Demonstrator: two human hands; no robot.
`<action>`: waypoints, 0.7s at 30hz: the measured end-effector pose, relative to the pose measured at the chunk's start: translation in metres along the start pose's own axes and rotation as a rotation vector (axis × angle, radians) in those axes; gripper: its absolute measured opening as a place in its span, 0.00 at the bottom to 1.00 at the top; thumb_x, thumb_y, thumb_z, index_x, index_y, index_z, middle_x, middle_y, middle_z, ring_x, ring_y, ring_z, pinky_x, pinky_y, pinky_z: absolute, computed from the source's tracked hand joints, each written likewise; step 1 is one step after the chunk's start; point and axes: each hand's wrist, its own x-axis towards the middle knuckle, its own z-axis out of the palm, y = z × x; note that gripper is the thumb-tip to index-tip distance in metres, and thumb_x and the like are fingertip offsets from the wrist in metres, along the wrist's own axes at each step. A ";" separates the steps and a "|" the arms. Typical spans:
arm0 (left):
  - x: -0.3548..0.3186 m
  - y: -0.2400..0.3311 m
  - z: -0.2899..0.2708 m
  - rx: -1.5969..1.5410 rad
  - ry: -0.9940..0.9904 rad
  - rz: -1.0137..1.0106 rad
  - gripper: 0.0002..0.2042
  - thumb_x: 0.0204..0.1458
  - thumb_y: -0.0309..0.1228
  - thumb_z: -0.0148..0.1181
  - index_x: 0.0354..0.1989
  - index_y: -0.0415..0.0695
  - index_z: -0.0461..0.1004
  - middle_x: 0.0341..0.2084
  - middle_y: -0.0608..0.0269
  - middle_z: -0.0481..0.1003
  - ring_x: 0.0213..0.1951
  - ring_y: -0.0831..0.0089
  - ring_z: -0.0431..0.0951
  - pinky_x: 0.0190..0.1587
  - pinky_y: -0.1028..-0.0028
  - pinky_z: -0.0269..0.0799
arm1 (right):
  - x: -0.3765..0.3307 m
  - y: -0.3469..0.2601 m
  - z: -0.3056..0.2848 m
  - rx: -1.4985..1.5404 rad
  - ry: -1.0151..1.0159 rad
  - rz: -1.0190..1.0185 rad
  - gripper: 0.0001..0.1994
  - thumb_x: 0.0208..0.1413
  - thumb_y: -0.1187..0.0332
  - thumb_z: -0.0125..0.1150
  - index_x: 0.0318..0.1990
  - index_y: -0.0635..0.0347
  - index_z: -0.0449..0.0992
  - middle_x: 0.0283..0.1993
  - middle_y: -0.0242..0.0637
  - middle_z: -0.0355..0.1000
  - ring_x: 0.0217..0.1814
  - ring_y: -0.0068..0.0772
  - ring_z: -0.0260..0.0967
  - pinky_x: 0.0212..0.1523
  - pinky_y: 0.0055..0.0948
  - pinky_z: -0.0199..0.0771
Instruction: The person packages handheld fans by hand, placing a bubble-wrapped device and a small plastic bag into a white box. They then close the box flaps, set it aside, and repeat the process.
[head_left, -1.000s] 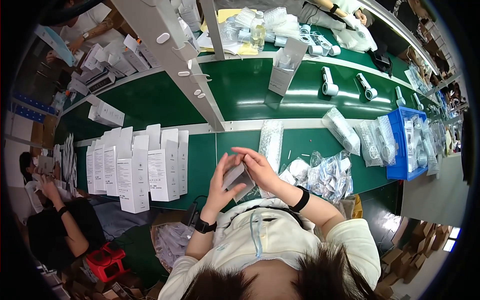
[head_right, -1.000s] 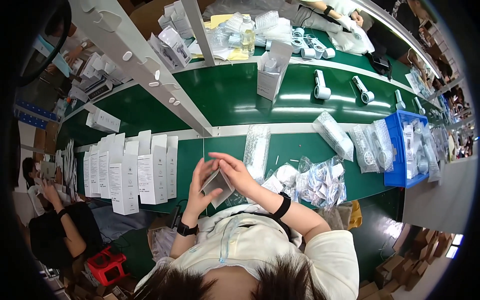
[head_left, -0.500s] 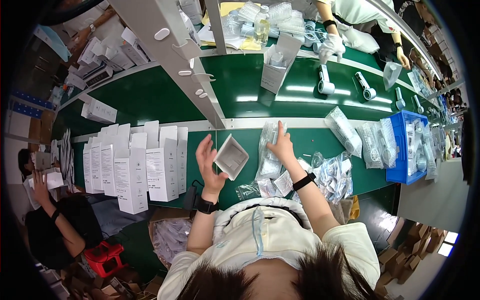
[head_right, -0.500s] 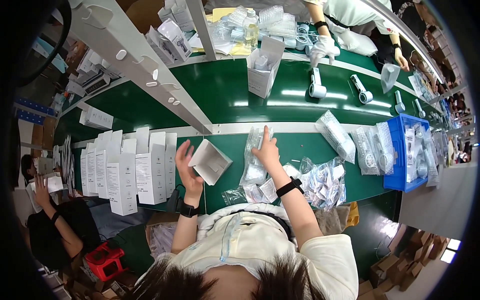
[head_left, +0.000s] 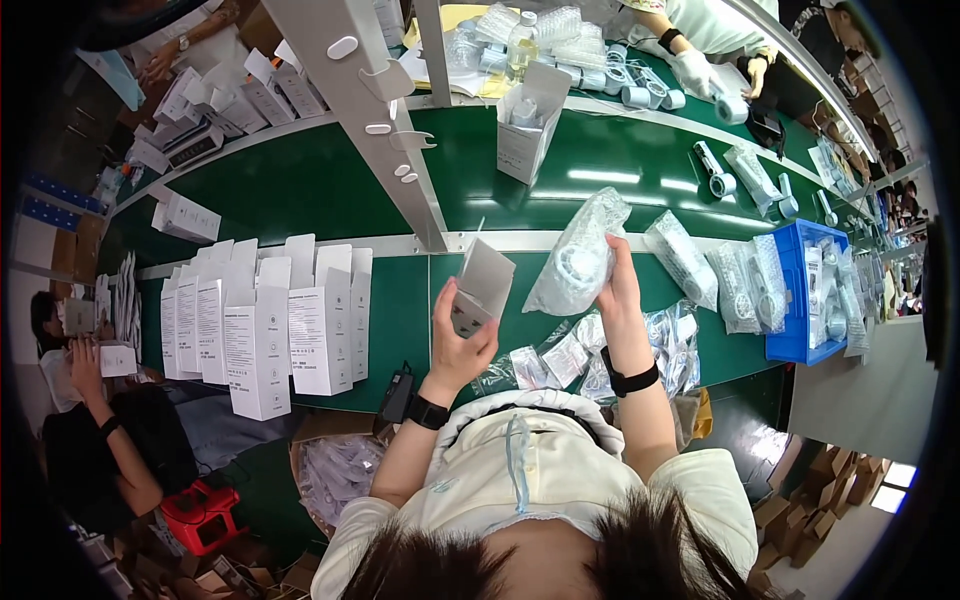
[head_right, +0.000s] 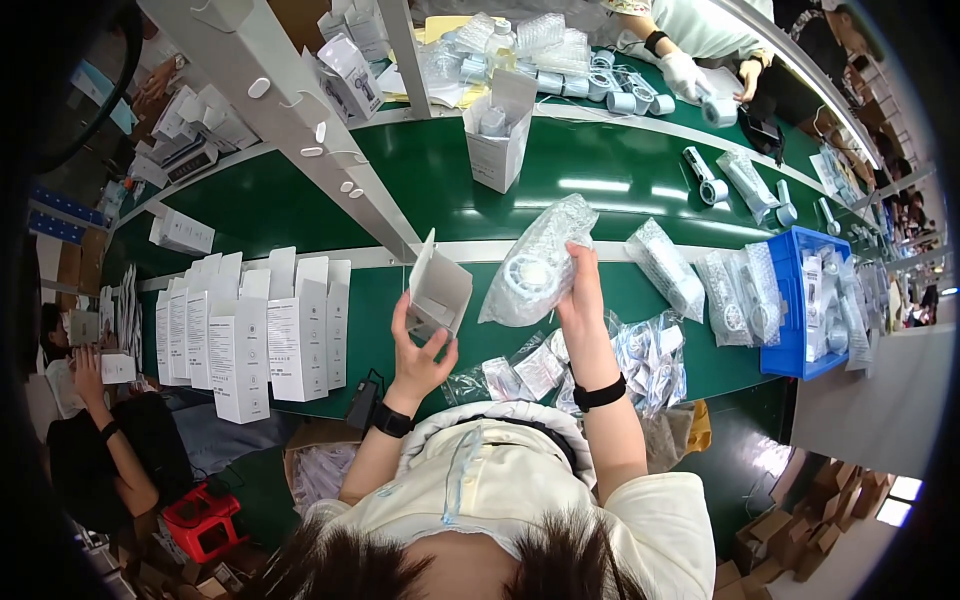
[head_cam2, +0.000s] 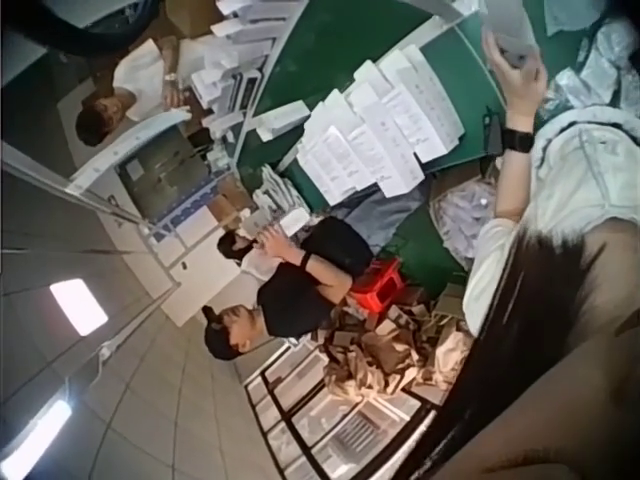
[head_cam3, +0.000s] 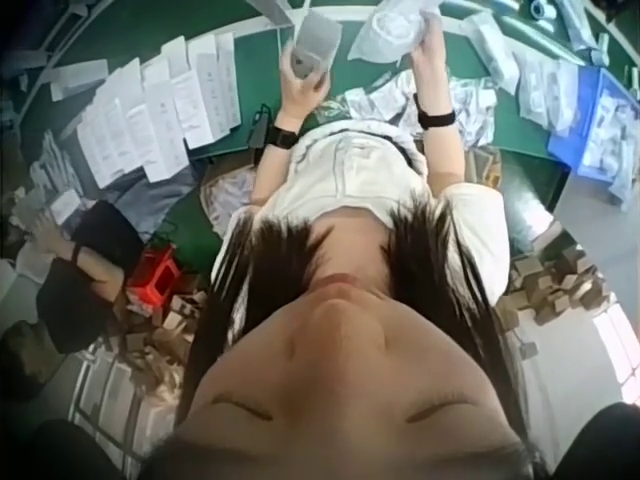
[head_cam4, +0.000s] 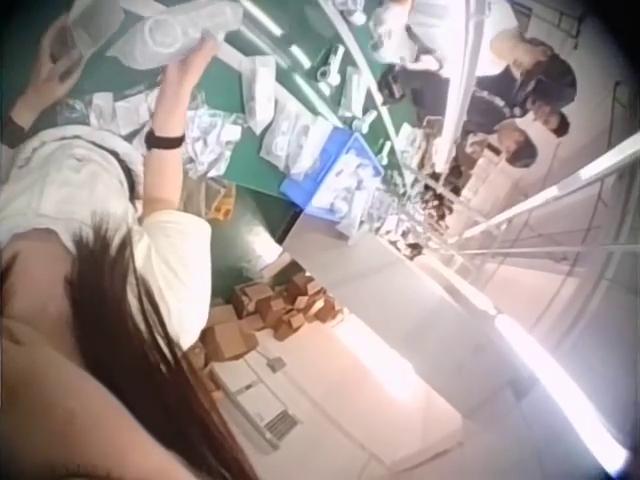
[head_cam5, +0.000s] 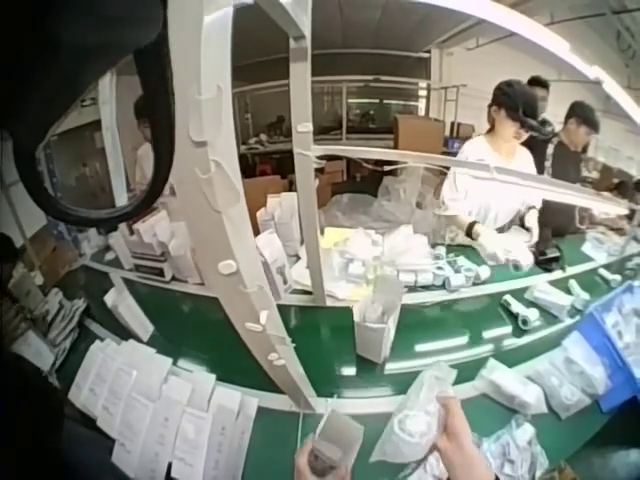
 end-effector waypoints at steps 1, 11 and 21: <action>0.005 0.000 -0.001 -0.008 -0.004 -0.069 0.39 0.33 0.26 0.68 0.55 0.64 0.53 0.57 0.45 0.44 0.56 0.41 0.53 0.50 0.54 0.61 | -0.005 0.005 0.006 0.018 -0.001 -0.001 0.16 0.50 0.66 0.50 0.47 0.61 0.65 0.45 0.41 0.68 0.46 0.39 0.66 0.49 0.35 0.67; 0.022 -0.008 0.017 -0.123 -0.046 -0.210 0.29 0.33 0.24 0.67 0.42 0.48 0.55 0.54 0.40 0.52 0.52 0.42 0.60 0.48 0.58 0.64 | -0.036 0.042 0.098 0.085 0.082 -0.315 0.16 0.50 0.64 0.49 0.47 0.57 0.65 0.51 0.38 0.61 0.54 0.38 0.58 0.54 0.35 0.60; 0.032 -0.017 0.029 -0.402 0.081 -0.345 0.32 0.31 0.23 0.69 0.38 0.47 0.48 0.52 0.38 0.54 0.53 0.45 0.60 0.50 0.59 0.61 | -0.063 -0.012 0.108 -1.542 -0.845 -1.268 0.20 0.39 0.72 0.61 0.44 0.53 0.69 0.49 0.41 0.60 0.53 0.43 0.56 0.54 0.36 0.57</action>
